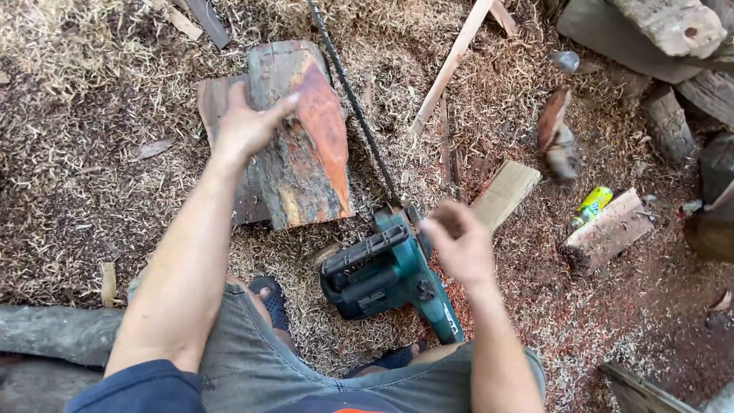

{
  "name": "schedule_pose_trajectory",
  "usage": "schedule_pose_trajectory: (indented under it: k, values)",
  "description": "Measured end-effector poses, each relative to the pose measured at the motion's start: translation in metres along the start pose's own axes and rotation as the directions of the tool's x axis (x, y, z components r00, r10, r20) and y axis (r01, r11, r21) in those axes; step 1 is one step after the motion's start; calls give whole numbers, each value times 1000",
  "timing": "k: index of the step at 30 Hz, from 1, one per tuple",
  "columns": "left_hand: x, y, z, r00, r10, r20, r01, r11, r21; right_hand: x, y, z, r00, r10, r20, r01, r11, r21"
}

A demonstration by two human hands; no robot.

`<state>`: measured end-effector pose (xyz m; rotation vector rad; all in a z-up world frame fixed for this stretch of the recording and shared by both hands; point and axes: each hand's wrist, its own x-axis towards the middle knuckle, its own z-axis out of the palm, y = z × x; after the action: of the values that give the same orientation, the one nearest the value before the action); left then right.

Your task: Using a chainsaw to cut a log into smaller pieces.

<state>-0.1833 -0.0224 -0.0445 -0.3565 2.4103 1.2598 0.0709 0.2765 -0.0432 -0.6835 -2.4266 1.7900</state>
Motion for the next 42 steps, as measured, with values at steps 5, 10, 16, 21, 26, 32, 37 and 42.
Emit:
schedule_pose_trajectory:
  k: [5,10,16,21,26,32,37,42]
  values:
    - [21,-22,30,1000,17,-23,-15,995,98,-45,-31,41,935,342,93,-215,755,-620]
    - [36,-54,15,993,116,-36,-117,992,-40,-74,62,47,677,645,354,-258,659,-707]
    - [54,-79,16,998,59,-34,-63,986,-155,-76,118,111,747,514,421,-647,417,638]
    - [47,-69,10,998,-43,48,50,987,-151,-54,128,109,791,488,369,-456,68,888]
    - [80,-101,21,948,-57,312,164,930,-329,-35,121,35,908,227,352,-340,-92,936]
    - [13,-13,16,996,7,93,-5,1000,-21,5,185,-13,885,443,142,-173,31,984]
    - [-2,15,56,978,171,117,-186,975,125,-11,188,-18,701,713,-9,-268,275,924]
    - [2,15,115,953,228,198,-271,935,230,-64,44,7,711,412,-571,-97,860,500]
